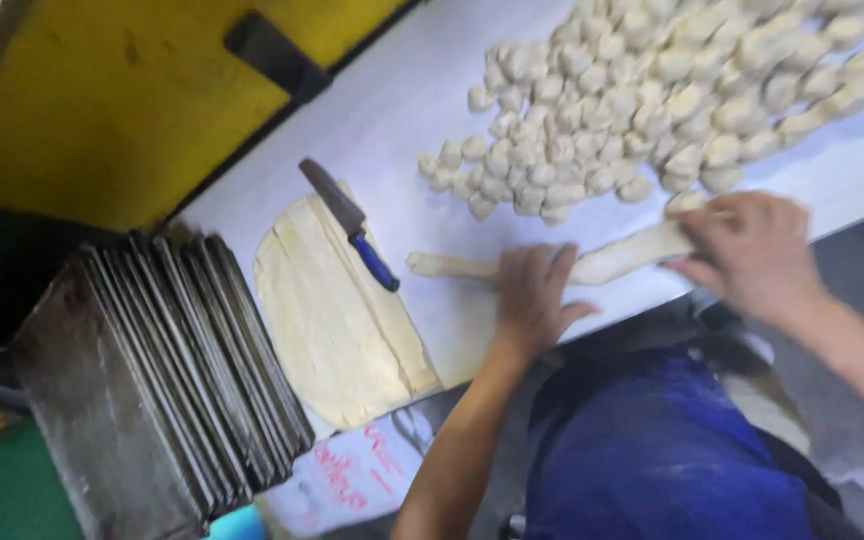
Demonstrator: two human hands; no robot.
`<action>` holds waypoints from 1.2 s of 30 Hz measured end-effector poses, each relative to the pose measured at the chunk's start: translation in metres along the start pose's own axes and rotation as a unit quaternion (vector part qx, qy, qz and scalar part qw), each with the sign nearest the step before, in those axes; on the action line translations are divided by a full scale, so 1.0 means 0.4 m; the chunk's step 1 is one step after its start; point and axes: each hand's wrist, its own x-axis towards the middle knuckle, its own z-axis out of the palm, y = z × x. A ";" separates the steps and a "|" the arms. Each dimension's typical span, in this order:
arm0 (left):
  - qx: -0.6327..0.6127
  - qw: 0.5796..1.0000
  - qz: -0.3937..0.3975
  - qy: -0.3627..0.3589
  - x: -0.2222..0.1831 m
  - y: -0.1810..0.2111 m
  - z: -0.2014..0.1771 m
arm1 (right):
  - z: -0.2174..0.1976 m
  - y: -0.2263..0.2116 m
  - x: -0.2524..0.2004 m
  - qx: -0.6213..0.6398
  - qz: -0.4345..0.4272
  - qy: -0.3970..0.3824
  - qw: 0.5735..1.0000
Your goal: Rolling dough into ropes and pinching off small pieces to form uniform dough balls in a bakery.
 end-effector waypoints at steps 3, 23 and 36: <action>0.078 0.995 -0.005 0.069 0.047 -0.001 0.079 | 0.049 0.038 0.010 0.018 -0.067 -0.006 0.998; 0.125 0.977 -0.144 0.096 -0.279 -0.091 -0.060 | 0.048 -0.478 0.114 0.067 -0.201 -0.142 0.967; -0.014 0.984 -0.171 0.055 -0.375 -0.049 -0.107 | 0.006 -0.562 -0.013 0.079 -0.190 -0.182 0.961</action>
